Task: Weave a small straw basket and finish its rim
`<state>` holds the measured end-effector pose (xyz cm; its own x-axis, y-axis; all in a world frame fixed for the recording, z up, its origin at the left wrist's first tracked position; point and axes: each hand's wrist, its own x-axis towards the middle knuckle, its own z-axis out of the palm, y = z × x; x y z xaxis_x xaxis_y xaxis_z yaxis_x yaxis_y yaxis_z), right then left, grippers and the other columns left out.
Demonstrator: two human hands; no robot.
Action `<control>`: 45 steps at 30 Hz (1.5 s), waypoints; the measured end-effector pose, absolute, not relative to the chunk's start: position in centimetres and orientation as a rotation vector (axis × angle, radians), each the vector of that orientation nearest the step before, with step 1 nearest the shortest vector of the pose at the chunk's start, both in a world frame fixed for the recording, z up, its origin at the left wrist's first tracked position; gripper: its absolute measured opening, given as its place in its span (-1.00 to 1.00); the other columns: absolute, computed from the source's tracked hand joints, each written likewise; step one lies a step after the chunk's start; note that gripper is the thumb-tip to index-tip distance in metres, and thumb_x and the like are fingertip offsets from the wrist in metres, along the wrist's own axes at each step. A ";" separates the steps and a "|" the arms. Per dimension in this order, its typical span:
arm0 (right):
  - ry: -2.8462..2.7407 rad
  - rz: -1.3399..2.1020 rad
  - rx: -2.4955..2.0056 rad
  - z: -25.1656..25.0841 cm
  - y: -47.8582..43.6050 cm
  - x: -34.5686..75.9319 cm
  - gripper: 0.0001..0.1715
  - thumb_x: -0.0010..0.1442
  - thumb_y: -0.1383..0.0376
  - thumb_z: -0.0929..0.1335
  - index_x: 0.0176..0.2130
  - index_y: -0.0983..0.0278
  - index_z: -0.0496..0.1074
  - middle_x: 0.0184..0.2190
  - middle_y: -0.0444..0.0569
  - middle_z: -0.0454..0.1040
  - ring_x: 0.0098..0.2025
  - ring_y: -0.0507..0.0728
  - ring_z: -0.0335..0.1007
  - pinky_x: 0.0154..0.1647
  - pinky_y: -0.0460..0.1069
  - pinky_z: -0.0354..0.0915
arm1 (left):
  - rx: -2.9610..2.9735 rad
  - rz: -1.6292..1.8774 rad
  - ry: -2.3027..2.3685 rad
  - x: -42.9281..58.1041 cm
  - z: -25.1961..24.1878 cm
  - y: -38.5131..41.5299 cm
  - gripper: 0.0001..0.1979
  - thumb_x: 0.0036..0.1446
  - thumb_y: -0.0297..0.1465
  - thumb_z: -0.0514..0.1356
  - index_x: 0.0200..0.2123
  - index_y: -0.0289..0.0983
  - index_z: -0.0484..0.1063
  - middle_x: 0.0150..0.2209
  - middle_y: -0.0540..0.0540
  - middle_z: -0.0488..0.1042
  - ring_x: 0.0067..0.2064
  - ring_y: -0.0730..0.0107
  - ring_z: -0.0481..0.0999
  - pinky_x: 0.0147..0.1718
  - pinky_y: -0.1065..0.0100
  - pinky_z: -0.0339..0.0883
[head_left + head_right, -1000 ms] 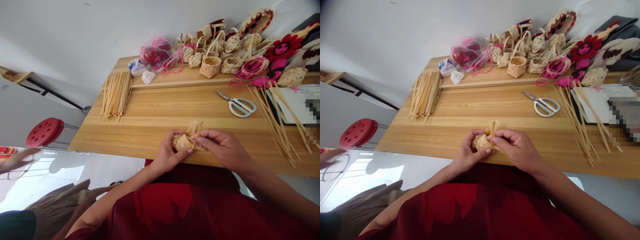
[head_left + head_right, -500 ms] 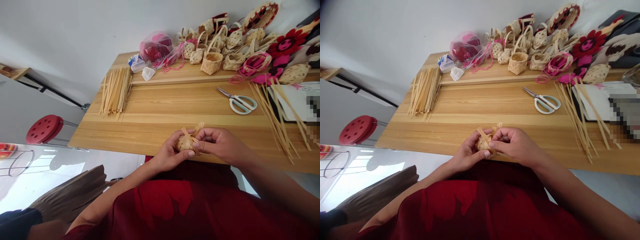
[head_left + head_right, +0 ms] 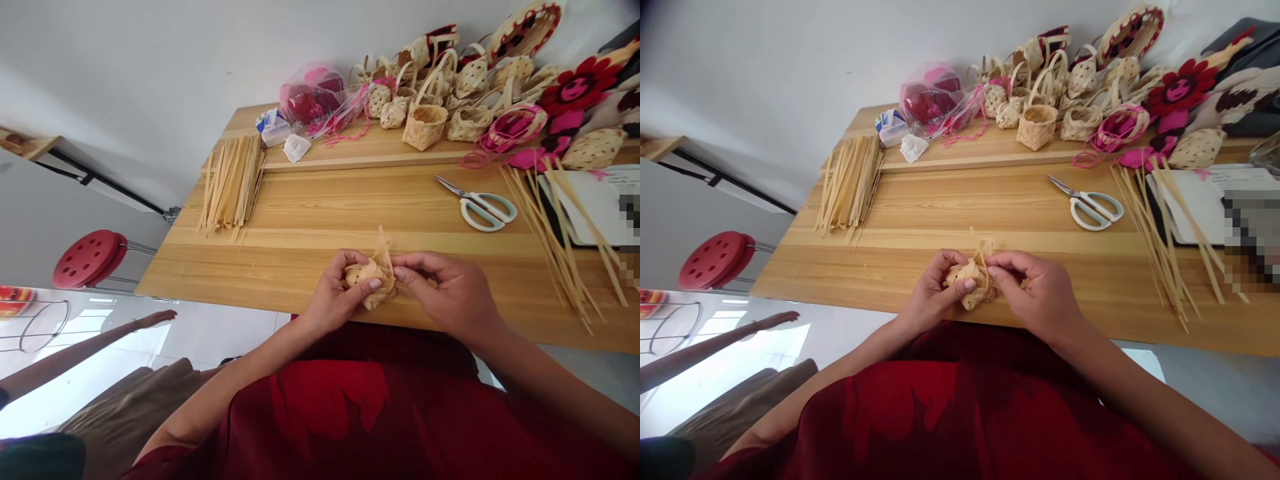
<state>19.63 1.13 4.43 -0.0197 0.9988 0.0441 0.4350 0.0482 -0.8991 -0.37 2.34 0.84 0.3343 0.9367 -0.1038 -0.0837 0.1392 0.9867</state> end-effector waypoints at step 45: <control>-1.643 1.102 -1.374 1.0 1.0 18.6 -0.76 0.24 0.27 0.47 -0.06 0.13 0.52 -0.18 -0.10 0.72 -0.18 0.17 0.67 -0.17 0.05 0.45 | 1.138 1.061 1.287 0.2 1.7 2.7 -0.73 0.27 -0.19 0.31 -0.14 -0.28 0.55 0.02 -0.20 0.57 -0.03 0.28 0.56 -0.07 0.33 0.44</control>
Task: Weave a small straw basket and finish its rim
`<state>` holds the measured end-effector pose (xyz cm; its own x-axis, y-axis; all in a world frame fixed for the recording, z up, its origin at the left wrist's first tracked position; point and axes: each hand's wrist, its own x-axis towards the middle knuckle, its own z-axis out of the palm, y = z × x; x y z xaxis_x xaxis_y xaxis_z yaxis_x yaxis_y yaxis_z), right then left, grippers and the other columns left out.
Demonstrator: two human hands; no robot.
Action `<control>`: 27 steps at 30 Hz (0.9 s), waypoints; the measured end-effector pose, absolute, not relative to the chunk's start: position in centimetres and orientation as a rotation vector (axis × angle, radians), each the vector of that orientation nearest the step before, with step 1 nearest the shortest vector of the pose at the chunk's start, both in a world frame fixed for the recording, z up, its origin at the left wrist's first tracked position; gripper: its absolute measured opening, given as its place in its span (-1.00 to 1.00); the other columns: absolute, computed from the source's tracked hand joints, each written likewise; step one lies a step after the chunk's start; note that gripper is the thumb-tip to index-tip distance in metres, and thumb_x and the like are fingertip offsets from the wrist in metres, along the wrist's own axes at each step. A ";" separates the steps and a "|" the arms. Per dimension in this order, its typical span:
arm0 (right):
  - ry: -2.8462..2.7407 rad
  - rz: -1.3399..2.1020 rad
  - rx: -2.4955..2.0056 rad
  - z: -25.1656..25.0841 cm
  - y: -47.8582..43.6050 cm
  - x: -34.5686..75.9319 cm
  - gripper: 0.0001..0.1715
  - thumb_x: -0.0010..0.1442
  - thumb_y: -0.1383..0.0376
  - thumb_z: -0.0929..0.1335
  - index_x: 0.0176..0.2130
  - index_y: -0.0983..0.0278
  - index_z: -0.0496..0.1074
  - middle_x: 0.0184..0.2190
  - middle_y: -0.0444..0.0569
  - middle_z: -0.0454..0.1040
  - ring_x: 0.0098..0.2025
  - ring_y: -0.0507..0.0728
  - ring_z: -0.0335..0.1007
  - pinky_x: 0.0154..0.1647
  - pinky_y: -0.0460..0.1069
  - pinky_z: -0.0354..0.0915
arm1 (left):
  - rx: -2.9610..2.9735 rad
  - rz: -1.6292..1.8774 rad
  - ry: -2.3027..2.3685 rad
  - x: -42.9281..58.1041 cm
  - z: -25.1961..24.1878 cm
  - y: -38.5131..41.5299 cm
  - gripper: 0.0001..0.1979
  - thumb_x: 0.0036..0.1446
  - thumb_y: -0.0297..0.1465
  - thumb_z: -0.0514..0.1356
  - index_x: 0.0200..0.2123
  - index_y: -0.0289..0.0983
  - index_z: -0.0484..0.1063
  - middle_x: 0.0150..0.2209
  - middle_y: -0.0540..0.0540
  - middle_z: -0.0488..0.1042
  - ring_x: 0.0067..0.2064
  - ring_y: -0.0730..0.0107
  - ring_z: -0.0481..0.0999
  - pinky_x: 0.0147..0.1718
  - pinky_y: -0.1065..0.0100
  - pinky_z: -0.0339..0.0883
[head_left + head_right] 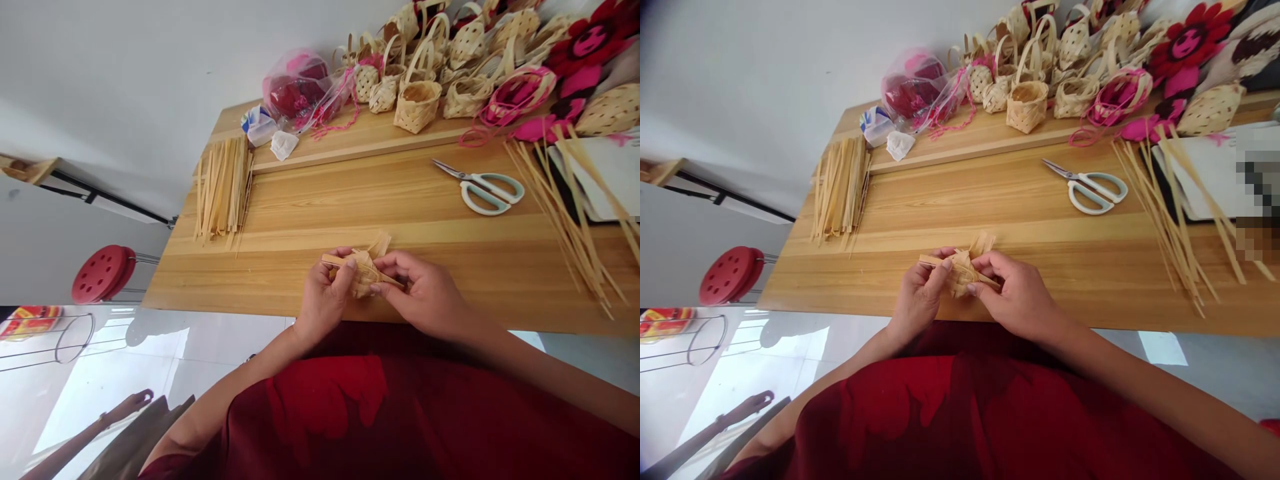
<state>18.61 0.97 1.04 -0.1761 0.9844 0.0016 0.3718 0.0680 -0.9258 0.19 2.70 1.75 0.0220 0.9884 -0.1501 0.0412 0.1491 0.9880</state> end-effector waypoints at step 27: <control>-1.656 0.761 -1.388 1.6 -0.1 18.2 -0.81 0.26 0.31 0.46 -0.10 0.15 0.47 -0.25 -0.11 0.70 -0.25 0.13 0.66 -0.21 0.01 0.47 | 0.965 1.031 1.108 -0.9 1.5 1.7 -0.64 0.19 -0.24 0.36 -0.53 -0.30 0.39 0.21 -0.22 0.48 0.21 0.11 0.49 0.04 0.21 0.46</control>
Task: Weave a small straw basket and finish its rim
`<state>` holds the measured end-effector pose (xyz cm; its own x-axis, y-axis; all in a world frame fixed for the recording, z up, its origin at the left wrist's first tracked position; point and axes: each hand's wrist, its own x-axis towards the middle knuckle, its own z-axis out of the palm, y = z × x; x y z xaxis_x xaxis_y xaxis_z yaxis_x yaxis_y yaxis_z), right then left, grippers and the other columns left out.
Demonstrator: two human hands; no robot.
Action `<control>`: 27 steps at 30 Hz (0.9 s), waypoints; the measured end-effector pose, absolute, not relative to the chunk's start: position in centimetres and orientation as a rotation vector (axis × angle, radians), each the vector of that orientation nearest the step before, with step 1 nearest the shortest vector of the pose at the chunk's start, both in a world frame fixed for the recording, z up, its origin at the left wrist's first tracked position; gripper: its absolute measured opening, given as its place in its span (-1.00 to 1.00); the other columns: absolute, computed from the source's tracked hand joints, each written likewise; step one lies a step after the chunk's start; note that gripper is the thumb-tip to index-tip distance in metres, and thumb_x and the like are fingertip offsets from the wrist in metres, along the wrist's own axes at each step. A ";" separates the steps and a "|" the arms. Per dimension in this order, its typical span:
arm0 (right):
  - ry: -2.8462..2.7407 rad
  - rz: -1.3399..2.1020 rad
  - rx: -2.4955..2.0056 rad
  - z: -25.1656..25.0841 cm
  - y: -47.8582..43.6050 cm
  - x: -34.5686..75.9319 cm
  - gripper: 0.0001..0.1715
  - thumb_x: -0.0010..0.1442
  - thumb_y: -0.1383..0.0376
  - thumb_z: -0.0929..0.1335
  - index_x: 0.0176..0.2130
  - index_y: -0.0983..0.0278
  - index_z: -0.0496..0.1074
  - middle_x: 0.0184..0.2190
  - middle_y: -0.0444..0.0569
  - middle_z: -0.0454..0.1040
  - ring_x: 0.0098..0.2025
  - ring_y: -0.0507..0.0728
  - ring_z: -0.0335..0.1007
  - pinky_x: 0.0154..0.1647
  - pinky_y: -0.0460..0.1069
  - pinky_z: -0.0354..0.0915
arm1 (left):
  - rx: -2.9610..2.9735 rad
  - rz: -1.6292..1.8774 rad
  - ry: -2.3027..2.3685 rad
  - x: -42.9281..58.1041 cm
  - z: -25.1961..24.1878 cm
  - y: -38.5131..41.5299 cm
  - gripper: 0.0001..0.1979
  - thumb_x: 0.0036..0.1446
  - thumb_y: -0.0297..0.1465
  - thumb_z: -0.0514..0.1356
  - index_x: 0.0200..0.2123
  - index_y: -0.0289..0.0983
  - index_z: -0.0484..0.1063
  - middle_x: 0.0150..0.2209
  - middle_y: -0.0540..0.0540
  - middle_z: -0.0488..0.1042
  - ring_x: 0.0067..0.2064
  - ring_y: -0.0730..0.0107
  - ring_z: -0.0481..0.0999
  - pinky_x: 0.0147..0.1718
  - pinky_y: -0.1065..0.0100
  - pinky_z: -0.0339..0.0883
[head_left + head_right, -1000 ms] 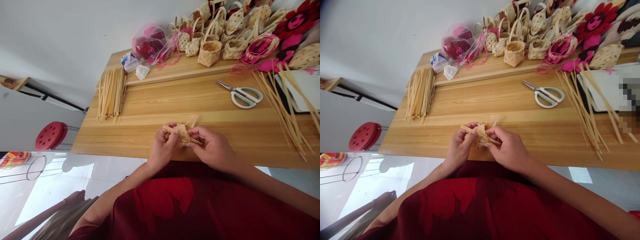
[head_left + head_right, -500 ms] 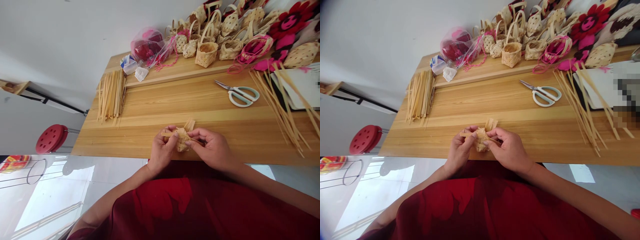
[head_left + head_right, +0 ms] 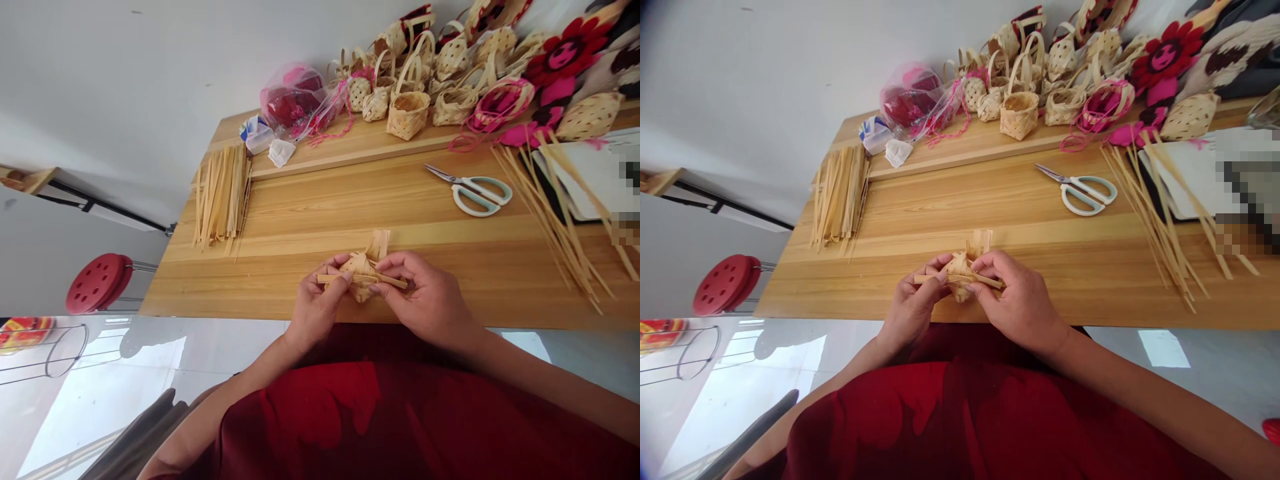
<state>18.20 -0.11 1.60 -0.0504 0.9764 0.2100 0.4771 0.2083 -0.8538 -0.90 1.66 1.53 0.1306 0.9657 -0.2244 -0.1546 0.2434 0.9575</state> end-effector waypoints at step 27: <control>-1.875 0.606 -1.367 2.4 -0.4 18.1 -0.96 0.33 0.31 0.39 -0.20 0.15 0.44 -0.25 -0.05 0.65 -0.20 0.19 0.60 -0.16 0.07 0.43 | 1.364 1.014 1.269 -2.3 1.4 2.2 -0.76 0.20 -0.19 0.38 -0.29 -0.26 0.62 -0.30 -0.10 0.63 -0.28 0.37 0.54 -0.28 0.37 0.40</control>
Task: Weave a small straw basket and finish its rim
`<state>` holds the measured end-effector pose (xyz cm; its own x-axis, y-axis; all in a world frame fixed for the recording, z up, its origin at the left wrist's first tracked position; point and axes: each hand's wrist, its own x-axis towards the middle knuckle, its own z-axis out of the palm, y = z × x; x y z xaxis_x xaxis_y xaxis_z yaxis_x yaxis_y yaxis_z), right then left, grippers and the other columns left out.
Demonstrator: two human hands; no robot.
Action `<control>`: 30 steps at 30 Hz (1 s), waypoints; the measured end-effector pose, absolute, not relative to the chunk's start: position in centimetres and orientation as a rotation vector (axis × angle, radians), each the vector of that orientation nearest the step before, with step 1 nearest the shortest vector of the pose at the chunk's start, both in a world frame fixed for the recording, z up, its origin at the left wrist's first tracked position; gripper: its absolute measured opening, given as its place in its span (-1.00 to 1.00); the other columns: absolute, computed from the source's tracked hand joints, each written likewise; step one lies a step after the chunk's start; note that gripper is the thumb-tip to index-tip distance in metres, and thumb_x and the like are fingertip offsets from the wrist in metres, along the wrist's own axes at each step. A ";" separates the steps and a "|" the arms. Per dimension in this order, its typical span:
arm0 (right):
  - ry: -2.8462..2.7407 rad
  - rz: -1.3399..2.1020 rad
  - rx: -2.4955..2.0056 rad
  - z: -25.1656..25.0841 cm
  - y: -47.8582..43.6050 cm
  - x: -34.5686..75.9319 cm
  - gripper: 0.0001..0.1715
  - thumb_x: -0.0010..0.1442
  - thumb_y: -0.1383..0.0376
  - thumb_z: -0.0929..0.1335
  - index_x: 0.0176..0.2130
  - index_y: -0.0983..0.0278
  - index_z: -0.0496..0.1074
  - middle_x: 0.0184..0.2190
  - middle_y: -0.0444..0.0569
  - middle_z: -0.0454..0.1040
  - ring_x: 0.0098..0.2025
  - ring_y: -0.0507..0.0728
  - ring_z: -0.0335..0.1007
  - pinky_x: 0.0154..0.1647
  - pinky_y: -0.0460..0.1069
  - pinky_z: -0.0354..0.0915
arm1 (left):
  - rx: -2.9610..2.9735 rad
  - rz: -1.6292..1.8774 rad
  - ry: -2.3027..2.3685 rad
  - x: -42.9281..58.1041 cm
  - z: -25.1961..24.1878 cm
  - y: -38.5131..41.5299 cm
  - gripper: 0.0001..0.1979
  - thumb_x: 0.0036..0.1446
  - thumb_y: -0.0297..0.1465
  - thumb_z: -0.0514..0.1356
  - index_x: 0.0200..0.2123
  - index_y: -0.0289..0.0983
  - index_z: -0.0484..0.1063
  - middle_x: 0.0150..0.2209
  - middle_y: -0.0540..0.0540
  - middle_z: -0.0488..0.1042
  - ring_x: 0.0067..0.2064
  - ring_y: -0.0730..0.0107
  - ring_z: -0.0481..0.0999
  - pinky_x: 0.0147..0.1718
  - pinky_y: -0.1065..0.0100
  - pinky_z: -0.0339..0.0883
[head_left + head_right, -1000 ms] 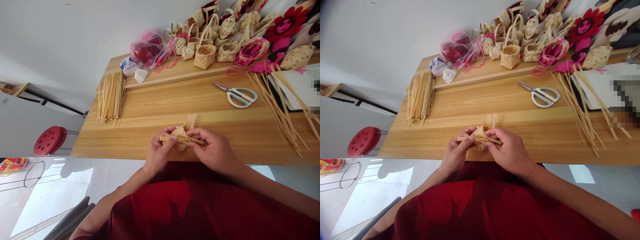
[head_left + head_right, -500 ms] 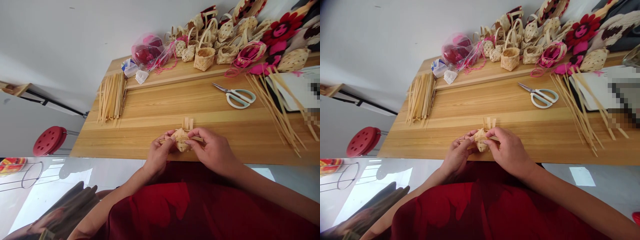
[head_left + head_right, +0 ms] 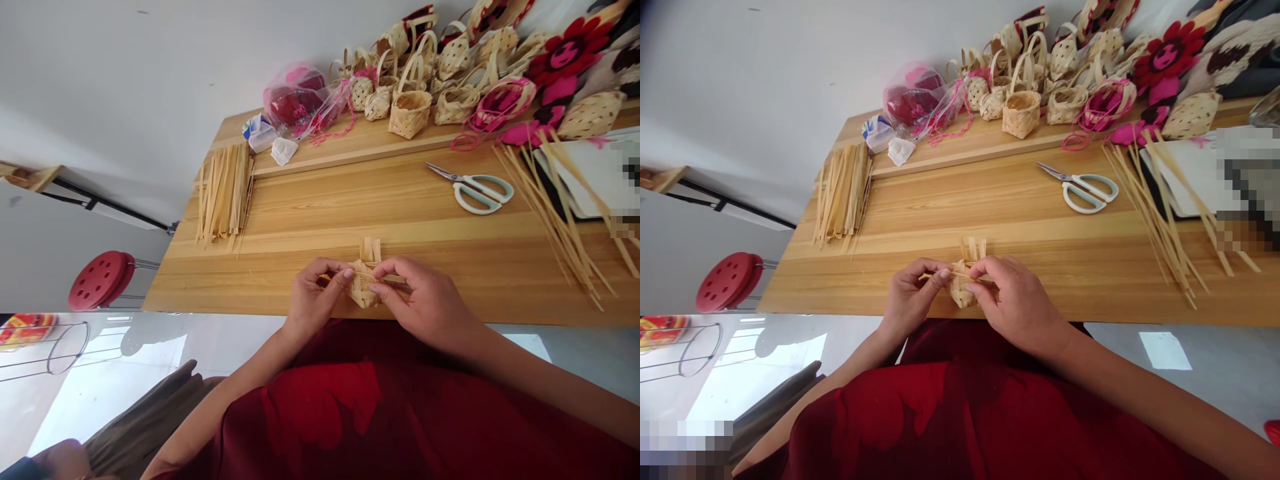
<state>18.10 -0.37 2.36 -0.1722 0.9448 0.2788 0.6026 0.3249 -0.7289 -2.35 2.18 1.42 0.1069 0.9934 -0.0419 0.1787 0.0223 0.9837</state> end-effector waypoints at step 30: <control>-2.001 0.585 -1.260 2.8 -1.1 18.2 -0.81 0.28 0.35 0.46 -0.11 0.12 0.47 -0.20 -0.03 0.65 -0.15 0.25 0.62 -0.12 0.11 0.49 | 1.402 0.750 1.182 -3.6 1.8 2.2 -0.61 0.30 -0.05 0.26 -0.34 -0.26 0.43 -0.29 -0.12 0.50 -0.26 0.33 0.47 -0.23 0.30 0.40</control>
